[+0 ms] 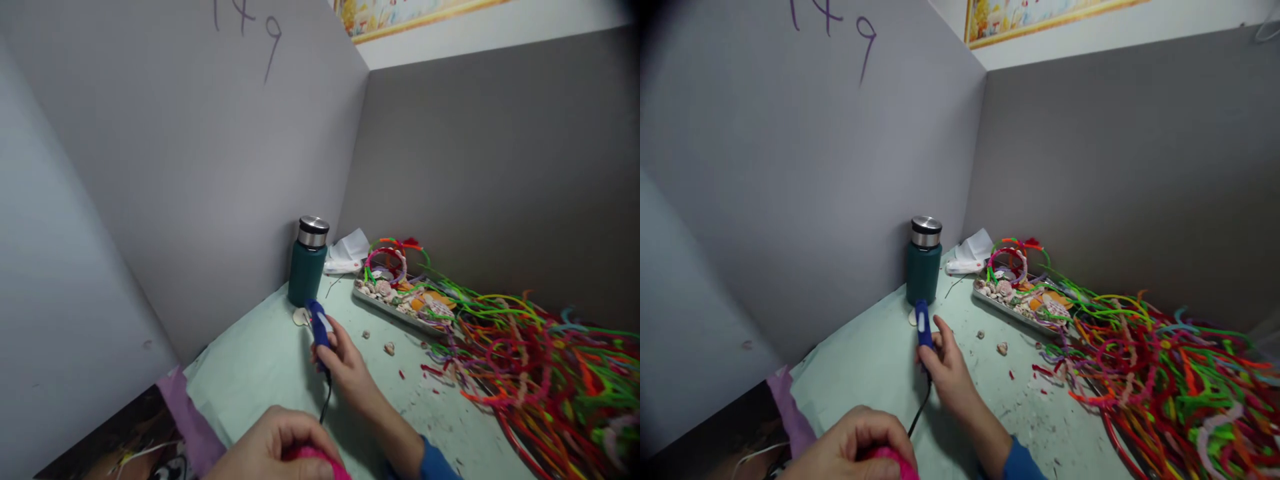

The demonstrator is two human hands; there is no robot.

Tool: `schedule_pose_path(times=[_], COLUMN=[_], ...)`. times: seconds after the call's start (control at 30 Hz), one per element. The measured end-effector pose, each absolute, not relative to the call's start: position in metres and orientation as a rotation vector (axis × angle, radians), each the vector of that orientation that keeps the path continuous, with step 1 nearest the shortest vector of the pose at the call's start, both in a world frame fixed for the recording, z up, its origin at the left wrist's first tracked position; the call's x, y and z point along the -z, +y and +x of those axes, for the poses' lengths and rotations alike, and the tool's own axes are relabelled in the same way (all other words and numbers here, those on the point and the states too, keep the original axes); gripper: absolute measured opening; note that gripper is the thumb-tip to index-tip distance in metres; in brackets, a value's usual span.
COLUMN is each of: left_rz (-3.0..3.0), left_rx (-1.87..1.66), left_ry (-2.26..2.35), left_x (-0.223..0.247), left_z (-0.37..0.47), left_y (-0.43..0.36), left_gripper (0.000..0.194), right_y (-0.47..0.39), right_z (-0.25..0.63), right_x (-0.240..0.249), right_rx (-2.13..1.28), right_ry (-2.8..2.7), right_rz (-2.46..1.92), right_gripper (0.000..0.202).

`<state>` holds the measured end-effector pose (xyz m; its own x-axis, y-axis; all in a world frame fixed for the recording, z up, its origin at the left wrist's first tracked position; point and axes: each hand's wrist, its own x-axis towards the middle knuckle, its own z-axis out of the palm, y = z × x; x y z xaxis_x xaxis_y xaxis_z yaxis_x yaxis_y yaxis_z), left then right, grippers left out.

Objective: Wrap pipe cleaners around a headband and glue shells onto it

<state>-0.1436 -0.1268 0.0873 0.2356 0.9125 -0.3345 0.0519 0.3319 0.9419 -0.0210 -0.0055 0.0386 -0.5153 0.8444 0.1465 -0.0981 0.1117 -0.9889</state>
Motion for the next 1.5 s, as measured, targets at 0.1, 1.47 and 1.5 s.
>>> schedule_pose_path(times=[0.1, 1.47, 1.5], left_rz=[1.158, 0.923, 0.943], left_rx=[-0.781, -0.926, -0.946], left_ry=[1.144, 0.815, 0.827], left_x=[-0.083, -0.061, -0.062], left_z=[-0.141, -0.088, -0.087], left_y=[-0.115, 0.014, 0.013], left_gripper=[0.022, 0.037, 0.038], right_y=[-0.004, -0.054, -0.054], right_z=[0.005, 0.12, 0.119], right_x=[-0.041, -0.062, -0.063], right_rx=[-1.867, -1.343, -1.324], right_ry=[-1.156, -1.158, -1.188], right_rz=[-0.569, -1.206, -1.208], right_gripper=[0.041, 0.047, 0.048])
